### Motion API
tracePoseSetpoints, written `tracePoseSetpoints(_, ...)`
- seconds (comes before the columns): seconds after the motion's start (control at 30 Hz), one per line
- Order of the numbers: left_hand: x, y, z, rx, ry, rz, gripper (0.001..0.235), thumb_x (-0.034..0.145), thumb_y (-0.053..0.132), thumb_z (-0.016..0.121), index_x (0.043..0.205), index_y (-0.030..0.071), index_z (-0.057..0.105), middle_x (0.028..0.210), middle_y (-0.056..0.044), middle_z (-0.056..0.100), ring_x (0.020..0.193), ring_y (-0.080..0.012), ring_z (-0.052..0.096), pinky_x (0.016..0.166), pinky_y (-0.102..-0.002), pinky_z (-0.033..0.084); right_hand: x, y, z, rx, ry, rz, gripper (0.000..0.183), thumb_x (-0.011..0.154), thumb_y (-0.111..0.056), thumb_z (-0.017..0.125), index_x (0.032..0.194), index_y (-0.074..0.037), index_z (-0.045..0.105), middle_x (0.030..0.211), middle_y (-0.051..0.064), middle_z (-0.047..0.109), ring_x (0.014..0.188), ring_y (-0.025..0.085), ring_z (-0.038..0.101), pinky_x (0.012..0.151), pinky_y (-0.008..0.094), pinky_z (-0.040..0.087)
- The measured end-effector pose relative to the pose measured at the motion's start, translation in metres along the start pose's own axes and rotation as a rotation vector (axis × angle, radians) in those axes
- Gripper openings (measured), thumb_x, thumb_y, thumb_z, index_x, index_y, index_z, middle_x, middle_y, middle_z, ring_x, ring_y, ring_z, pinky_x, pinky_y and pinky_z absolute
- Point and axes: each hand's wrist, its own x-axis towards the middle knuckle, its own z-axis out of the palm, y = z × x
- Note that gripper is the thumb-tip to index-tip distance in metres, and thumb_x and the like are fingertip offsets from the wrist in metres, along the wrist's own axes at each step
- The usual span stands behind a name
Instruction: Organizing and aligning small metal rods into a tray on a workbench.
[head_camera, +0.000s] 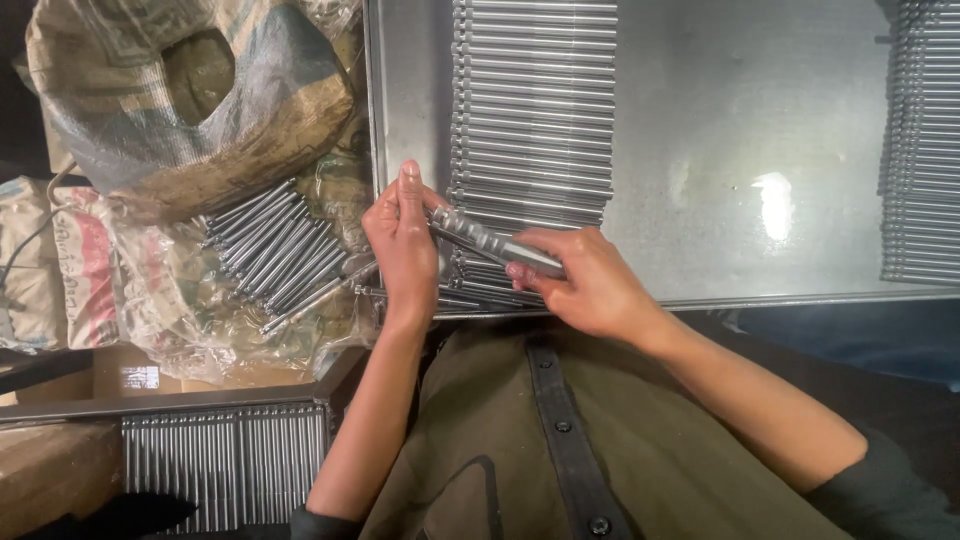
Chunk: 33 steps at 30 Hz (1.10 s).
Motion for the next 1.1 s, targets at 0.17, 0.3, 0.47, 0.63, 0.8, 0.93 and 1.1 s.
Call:
tracePoseSetpoints(0.17, -0.001, -0.021, 0.011, -0.081, -0.048, -0.057, 0.055, 0.106, 0.041, 0.052, 0.061, 0.011, 0.061, 0.052, -0.006, 0.060, 0.043, -0.0089, 0.040, 0.046, -0.023, 0.032, 0.000, 0.004, 0.004, -0.044, 0.006, -0.080, 0.027, 0.082, -0.011, 0.071, 0.109, -0.016, 0.072, 0.086, 0.008, 0.079, 0.085, 0.037, 0.074, 0.072, 0.048, 0.057)
tracePoseSetpoints(0.3, 0.017, -0.025, 0.000, -0.137, -0.090, -0.043, 0.053, 0.107, 0.037, 0.049, 0.063, 0.010, 0.061, 0.058, -0.008, 0.064, 0.053, -0.0106, 0.041, 0.055, -0.024, 0.033, -0.004, 0.004, 0.008, -0.086, 0.054, -0.122, 0.043, 0.079, -0.003, 0.065, 0.120, -0.014, 0.070, 0.104, 0.008, 0.078, 0.101, 0.033, 0.073, 0.082, 0.048, 0.058)
tracePoseSetpoints(0.47, 0.031, -0.020, -0.011, -0.319, 0.162, -0.080, 0.016, 0.098, 0.015, 0.069, 0.099, 0.001, 0.063, 0.095, -0.014, 0.070, 0.047, -0.0146, 0.061, 0.031, -0.020, 0.048, 0.020, 0.056, 0.022, -0.621, 0.463, -0.328, 0.070, 0.060, -0.004, 0.082, 0.127, -0.020, 0.071, 0.114, 0.002, 0.062, 0.093, 0.023, 0.057, 0.080, 0.037, 0.053)
tracePoseSetpoints(0.63, 0.014, -0.031, -0.015, -0.069, -0.011, 0.095, 0.037, 0.097, -0.005, 0.062, 0.133, 0.005, 0.057, 0.133, -0.018, 0.062, 0.116, -0.0340, 0.065, 0.095, -0.045, 0.057, 0.023, 0.057, 0.011, -0.685, 0.499, -0.365, 0.068, 0.062, -0.002, 0.081, 0.127, -0.022, 0.074, 0.104, 0.000, 0.061, 0.090, 0.021, 0.055, 0.077, 0.033, 0.054)
tracePoseSetpoints(0.8, 0.000, -0.036, -0.012, 0.186, -0.285, 0.148, 0.060, 0.099, 0.004, 0.061, 0.155, 0.011, 0.040, 0.159, -0.016, 0.043, 0.142, -0.0418, 0.045, 0.122, -0.060, 0.033, 0.022, 0.056, -0.004, -0.637, 0.469, -0.413, 0.066, 0.065, 0.002, 0.078, 0.124, -0.027, 0.074, 0.101, -0.001, 0.062, 0.088, 0.020, 0.054, 0.080, 0.033, 0.054)
tracePoseSetpoints(0.93, -0.005, -0.036, -0.005, 0.228, -0.281, 0.301, 0.063, 0.098, 0.002, 0.061, 0.156, 0.009, 0.038, 0.160, -0.014, 0.041, 0.146, -0.0370, 0.041, 0.121, -0.055, 0.035, 0.014, 0.043, -0.028, -0.246, 0.445, -0.317, 0.053, 0.073, 0.009, 0.070, 0.116, -0.021, 0.078, 0.098, 0.002, 0.068, 0.083, 0.023, 0.059, 0.079, 0.035, 0.055)
tracePoseSetpoints(1.1, -0.014, -0.033, 0.004, 0.321, -0.210, 0.334, 0.065, 0.098, 0.005, 0.060, 0.157, 0.012, 0.035, 0.159, -0.014, 0.043, 0.143, -0.0360, 0.045, 0.118, -0.056, 0.037, 0.052, 0.022, -0.029, 0.507, 0.611, -0.193, 0.015, 0.089, 0.005, 0.074, 0.098, -0.008, 0.077, 0.081, 0.009, 0.076, 0.071, 0.019, 0.073, 0.070, 0.033, 0.062)
